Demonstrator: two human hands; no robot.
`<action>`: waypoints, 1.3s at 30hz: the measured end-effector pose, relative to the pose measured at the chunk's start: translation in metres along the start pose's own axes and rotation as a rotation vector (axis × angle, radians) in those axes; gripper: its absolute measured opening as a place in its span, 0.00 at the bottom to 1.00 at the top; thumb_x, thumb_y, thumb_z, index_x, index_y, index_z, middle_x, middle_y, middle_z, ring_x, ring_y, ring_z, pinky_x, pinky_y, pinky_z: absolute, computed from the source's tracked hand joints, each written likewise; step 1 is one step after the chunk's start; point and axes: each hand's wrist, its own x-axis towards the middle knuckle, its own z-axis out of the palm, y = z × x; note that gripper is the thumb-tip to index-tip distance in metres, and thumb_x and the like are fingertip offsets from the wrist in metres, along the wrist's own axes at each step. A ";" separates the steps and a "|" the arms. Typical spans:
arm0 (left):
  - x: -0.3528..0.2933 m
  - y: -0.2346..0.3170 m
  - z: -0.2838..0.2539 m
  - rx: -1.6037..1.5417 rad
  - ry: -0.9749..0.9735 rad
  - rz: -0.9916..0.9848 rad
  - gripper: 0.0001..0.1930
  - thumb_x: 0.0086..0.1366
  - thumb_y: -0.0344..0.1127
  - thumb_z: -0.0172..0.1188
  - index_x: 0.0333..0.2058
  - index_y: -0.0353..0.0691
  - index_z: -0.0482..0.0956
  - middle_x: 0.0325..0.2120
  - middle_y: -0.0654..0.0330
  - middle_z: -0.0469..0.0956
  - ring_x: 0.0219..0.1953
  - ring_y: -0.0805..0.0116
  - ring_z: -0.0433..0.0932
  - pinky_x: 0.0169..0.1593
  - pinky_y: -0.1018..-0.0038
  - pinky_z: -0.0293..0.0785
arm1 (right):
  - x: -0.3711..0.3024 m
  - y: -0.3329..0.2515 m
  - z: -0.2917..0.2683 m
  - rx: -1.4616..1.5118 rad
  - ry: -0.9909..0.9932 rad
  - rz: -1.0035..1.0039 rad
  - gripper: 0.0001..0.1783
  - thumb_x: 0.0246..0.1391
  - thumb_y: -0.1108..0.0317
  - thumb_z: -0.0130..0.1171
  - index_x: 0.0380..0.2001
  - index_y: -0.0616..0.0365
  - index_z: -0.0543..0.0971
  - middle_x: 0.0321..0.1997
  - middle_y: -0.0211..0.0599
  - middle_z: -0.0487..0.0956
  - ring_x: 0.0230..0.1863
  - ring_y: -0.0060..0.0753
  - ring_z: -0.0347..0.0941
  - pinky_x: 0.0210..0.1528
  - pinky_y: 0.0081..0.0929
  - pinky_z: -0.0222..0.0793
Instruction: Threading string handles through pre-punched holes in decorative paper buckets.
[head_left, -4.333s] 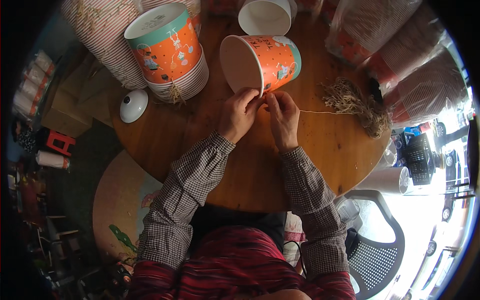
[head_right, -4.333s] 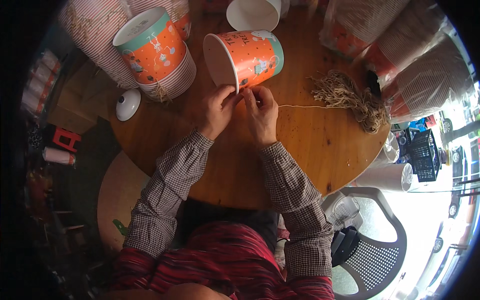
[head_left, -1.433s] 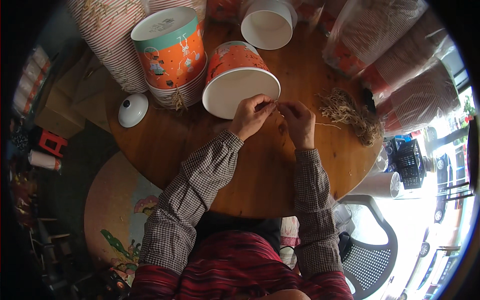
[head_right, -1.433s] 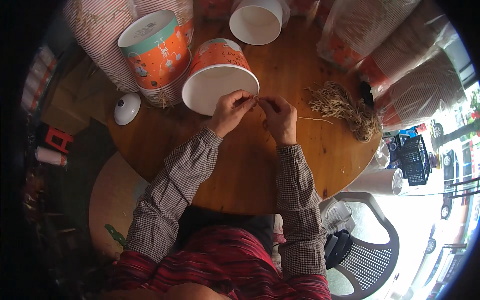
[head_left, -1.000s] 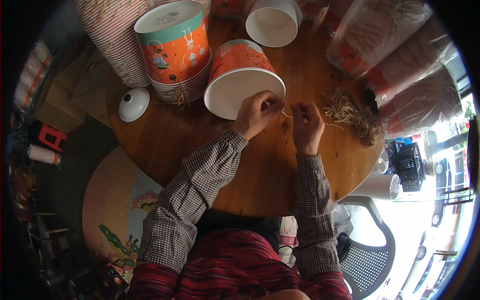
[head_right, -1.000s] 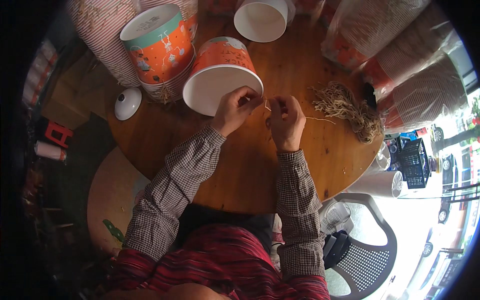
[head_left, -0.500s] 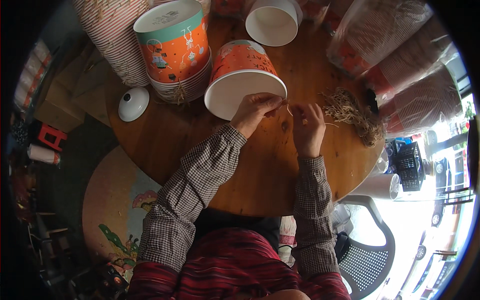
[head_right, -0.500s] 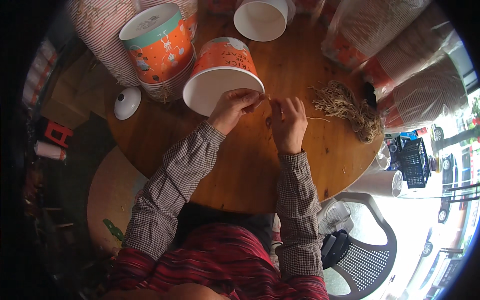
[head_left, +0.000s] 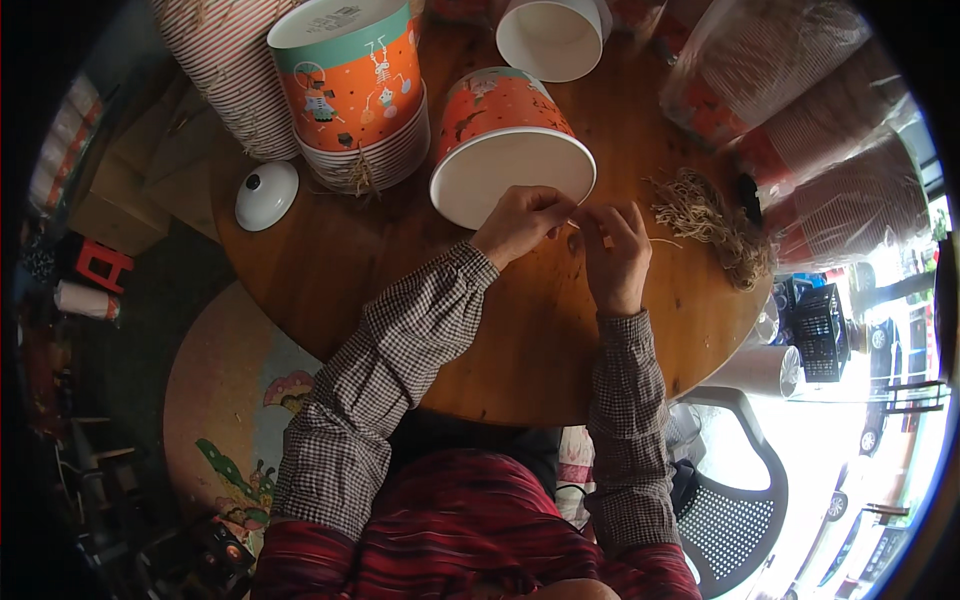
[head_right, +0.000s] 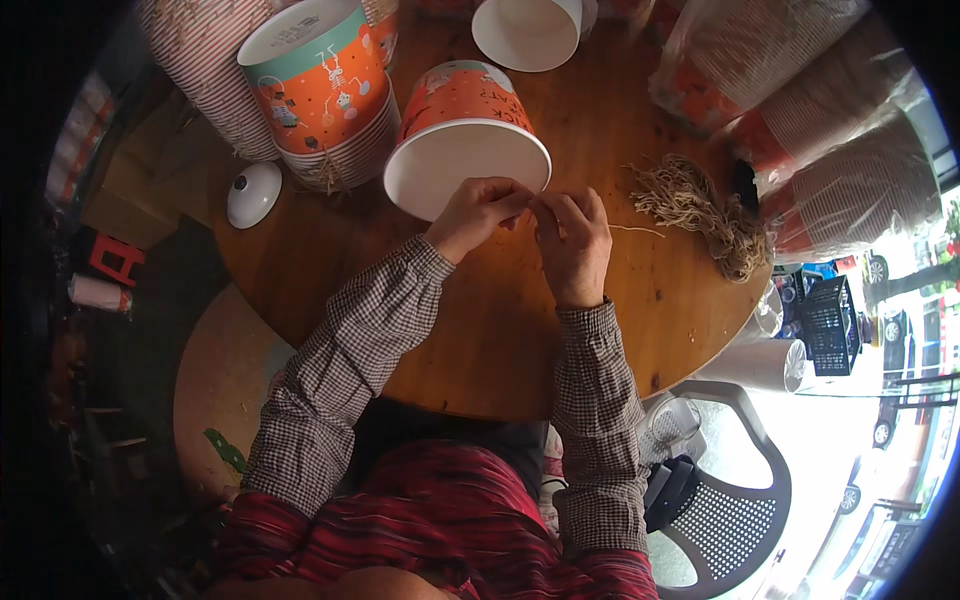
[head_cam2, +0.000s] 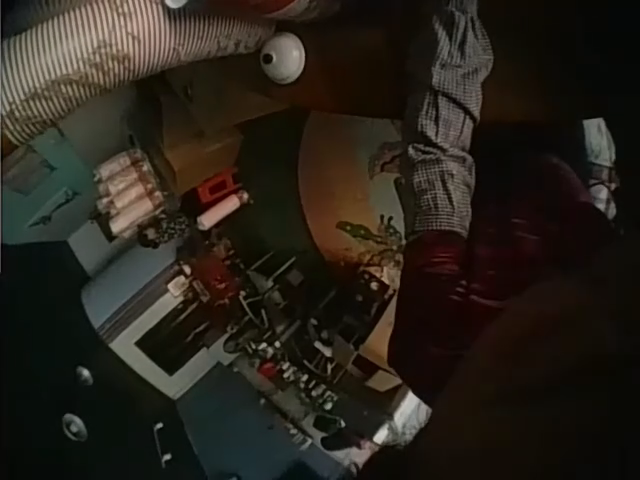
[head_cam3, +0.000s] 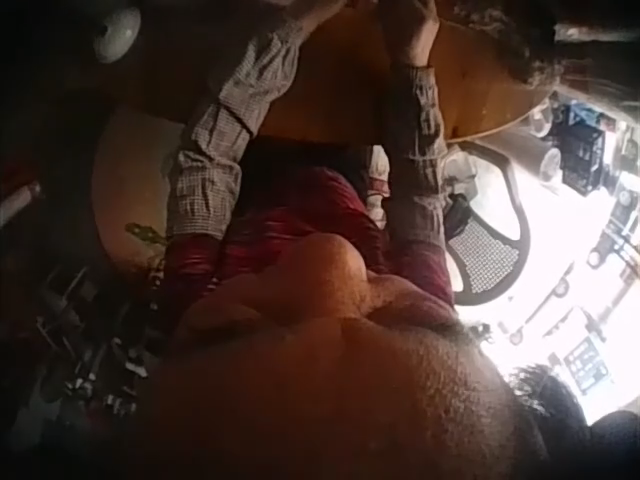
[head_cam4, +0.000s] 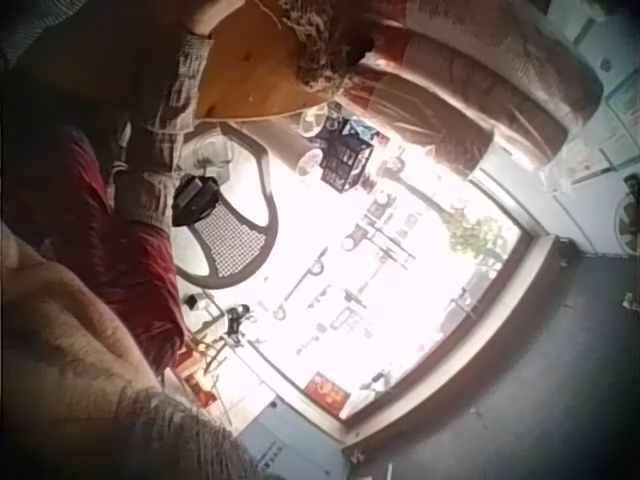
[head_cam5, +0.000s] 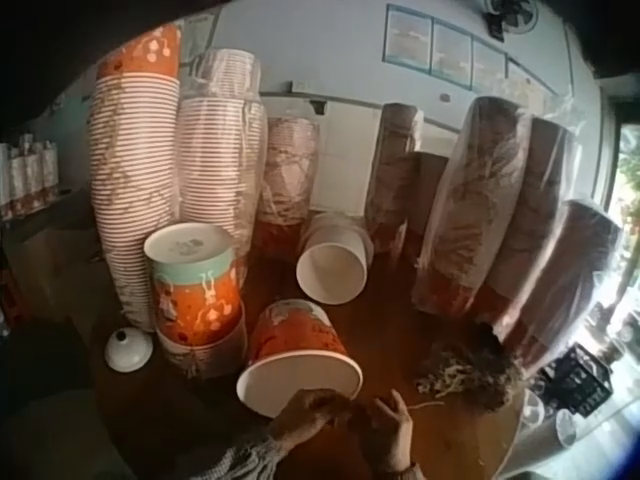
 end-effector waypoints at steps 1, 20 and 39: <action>0.000 -0.003 -0.002 0.054 -0.017 0.038 0.09 0.64 0.32 0.55 0.30 0.32 0.80 0.20 0.65 0.75 0.22 0.80 0.70 0.28 0.81 0.66 | 0.001 -0.003 -0.001 0.002 -0.002 0.000 0.03 0.50 0.74 0.62 0.29 0.59 0.80 0.30 0.34 0.73 0.26 0.28 0.73 0.26 0.25 0.70; -0.005 0.012 -0.001 0.284 -0.098 0.161 0.09 0.62 0.33 0.59 0.35 0.33 0.81 0.29 0.60 0.81 0.33 0.74 0.79 0.39 0.77 0.75 | 0.005 0.016 -0.004 0.590 -0.110 0.485 0.10 0.60 0.68 0.56 0.33 0.65 0.78 0.30 0.32 0.78 0.24 0.17 0.71 0.26 0.17 0.69; -0.006 0.009 0.004 0.108 0.092 0.130 0.10 0.65 0.34 0.58 0.34 0.31 0.80 0.22 0.66 0.76 0.24 0.83 0.70 0.28 0.83 0.67 | -0.002 0.017 0.008 0.519 -0.042 0.487 0.07 0.53 0.71 0.63 0.29 0.64 0.78 0.23 0.29 0.78 0.20 0.15 0.70 0.23 0.14 0.65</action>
